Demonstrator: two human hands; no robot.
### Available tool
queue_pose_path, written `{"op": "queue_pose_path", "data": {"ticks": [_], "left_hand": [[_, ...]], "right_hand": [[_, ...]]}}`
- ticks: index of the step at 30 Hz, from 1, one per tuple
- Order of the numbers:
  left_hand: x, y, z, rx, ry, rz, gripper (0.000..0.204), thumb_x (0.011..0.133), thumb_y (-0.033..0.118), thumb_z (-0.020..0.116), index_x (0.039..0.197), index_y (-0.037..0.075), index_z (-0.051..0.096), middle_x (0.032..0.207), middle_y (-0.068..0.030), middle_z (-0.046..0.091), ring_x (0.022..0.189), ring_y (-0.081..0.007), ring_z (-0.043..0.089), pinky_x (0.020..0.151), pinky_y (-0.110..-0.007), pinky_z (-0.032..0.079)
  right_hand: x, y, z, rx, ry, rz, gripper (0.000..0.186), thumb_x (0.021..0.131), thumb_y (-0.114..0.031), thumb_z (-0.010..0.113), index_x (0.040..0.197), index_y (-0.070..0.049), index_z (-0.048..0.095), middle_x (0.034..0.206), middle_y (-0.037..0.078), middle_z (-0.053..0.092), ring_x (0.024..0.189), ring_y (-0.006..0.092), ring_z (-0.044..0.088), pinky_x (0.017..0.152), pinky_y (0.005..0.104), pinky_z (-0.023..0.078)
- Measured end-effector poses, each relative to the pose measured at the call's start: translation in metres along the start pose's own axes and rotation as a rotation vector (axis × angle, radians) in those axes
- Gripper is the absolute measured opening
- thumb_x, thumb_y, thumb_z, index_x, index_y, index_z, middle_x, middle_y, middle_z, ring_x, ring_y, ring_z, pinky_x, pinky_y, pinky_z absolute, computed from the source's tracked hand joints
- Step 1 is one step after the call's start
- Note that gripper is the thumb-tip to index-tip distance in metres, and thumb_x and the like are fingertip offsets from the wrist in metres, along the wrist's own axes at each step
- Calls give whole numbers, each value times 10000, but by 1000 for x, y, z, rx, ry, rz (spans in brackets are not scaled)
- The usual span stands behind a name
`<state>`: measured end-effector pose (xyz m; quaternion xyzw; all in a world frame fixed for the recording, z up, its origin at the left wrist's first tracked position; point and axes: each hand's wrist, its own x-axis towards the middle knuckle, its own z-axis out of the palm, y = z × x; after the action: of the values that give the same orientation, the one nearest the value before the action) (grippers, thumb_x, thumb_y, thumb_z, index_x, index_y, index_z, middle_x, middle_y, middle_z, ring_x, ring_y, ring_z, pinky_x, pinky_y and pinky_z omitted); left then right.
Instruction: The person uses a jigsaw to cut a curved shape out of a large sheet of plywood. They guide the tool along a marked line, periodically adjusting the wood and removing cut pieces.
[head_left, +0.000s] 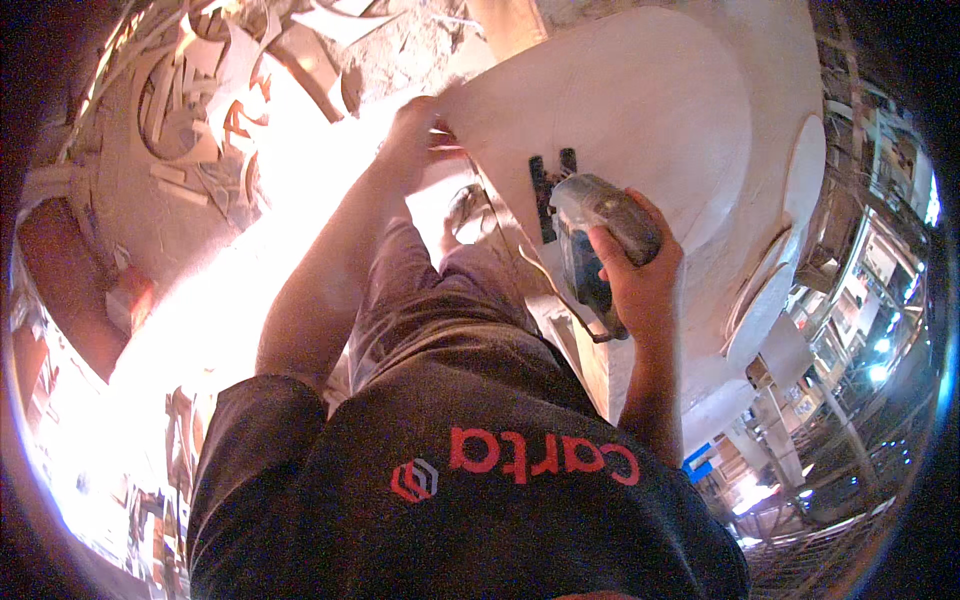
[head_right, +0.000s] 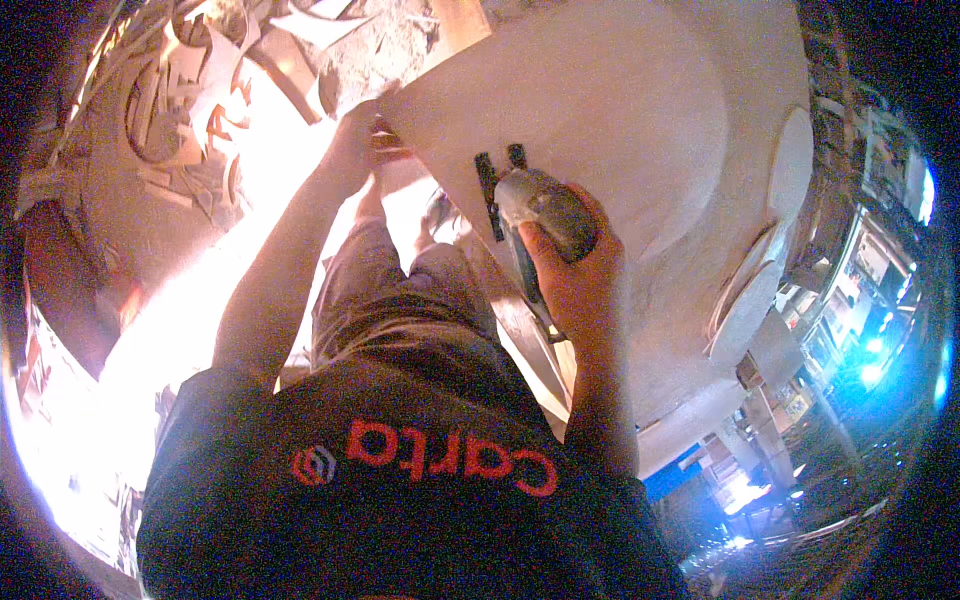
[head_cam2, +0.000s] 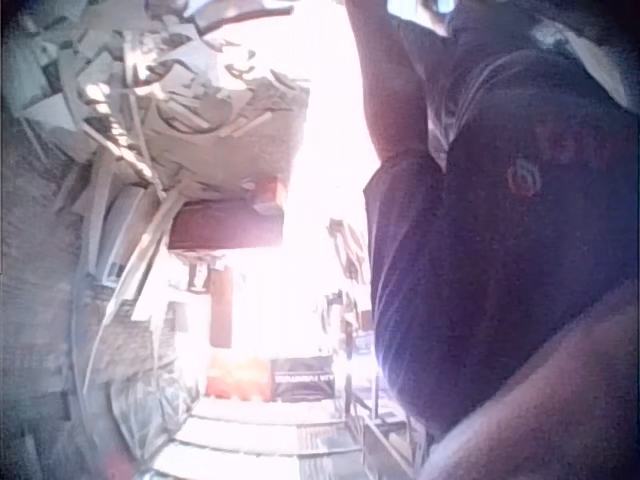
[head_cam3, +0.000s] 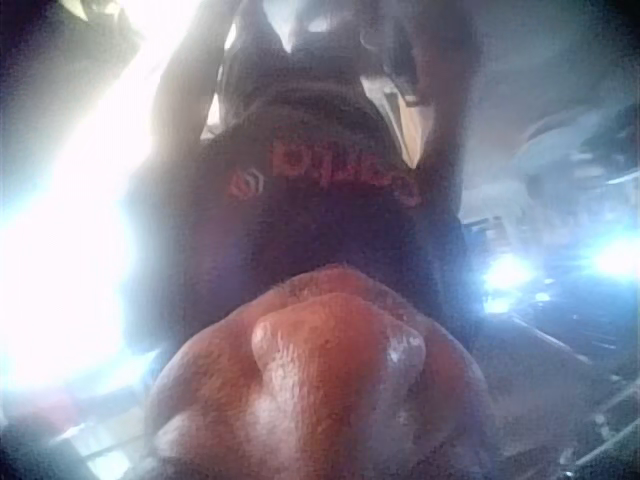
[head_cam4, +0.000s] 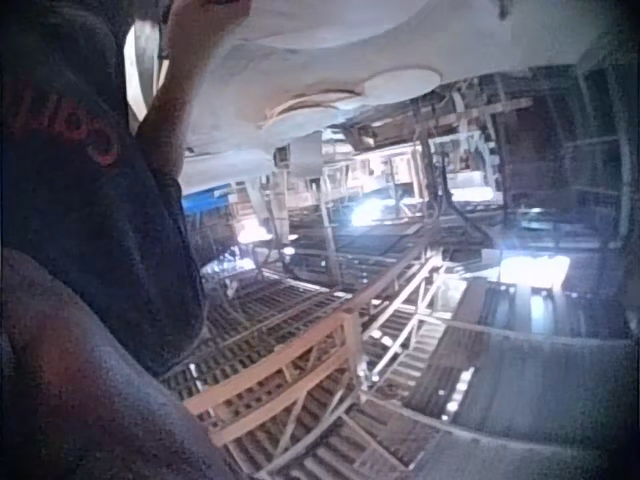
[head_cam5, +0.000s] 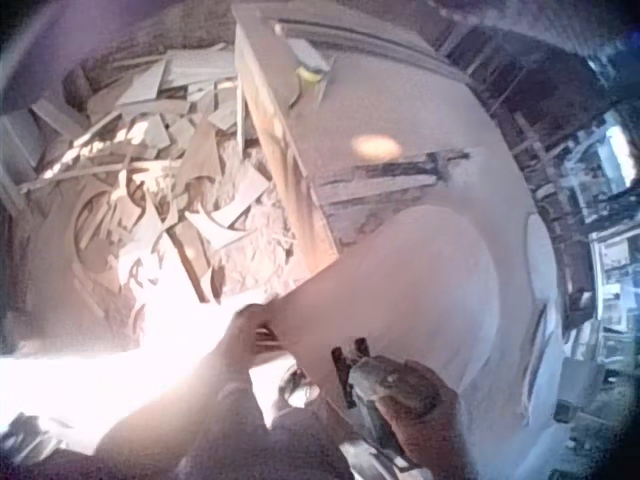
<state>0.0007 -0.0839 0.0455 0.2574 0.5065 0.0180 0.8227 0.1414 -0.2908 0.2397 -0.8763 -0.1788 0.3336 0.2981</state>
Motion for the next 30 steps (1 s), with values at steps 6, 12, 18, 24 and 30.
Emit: {"op": "queue_pose_path", "data": {"ticks": [6, 12, 18, 24, 30], "left_hand": [[50, 56, -7, 823, 149, 370, 752, 895, 722, 608, 1043, -12, 681, 910, -165, 714, 882, -266, 695, 823, -406, 520], [73, 39, 32, 1249, -39, 438, 779, 926, 708, 541, 1058, -31, 748, 1014, -249, 745, 1014, -371, 728, 920, -470, 544], [57, 6, 16, 1058, -38, 376, 696, 943, 639, 572, 1045, -25, 755, 971, -214, 758, 959, -341, 744, 889, -443, 551], [1, -66, 23, 881, 33, 255, 649, 928, 608, 617, 1036, -21, 739, 940, -193, 759, 942, -327, 746, 874, -443, 549], [-33, -100, 32, 998, 120, 400, 671, 785, 576, 801, 1089, -15, 716, 1005, -207, 753, 954, -337, 744, 868, -451, 569]], "right_hand": [[6, -1, 5, 13, -33, -21, 478, 829, -160, 823, 1233, 17, 640, 1090, 176, 736, 1009, 276, 714, 916, 382, 548], [10, 17, 8, -14, -20, -72, 518, 818, -191, 837, 1248, 13, 635, 1103, 184, 728, 993, 276, 708, 864, 377, 554], [-2, 26, -2, -81, -86, -101, 545, 847, -148, 814, 1340, -36, 611, 1092, 115, 733, 896, 193, 705, 679, 322, 601], [-36, 64, -30, -115, -191, -123, 560, 813, -125, 837, 1316, -24, 610, 1208, 178, 702, 1113, 268, 680, 986, 395, 535], [-44, 81, -48, -208, -261, -213, 601, 824, -155, 831, 1358, -22, 589, 1250, 182, 690, 1137, 273, 672, 1008, 395, 524]]}}
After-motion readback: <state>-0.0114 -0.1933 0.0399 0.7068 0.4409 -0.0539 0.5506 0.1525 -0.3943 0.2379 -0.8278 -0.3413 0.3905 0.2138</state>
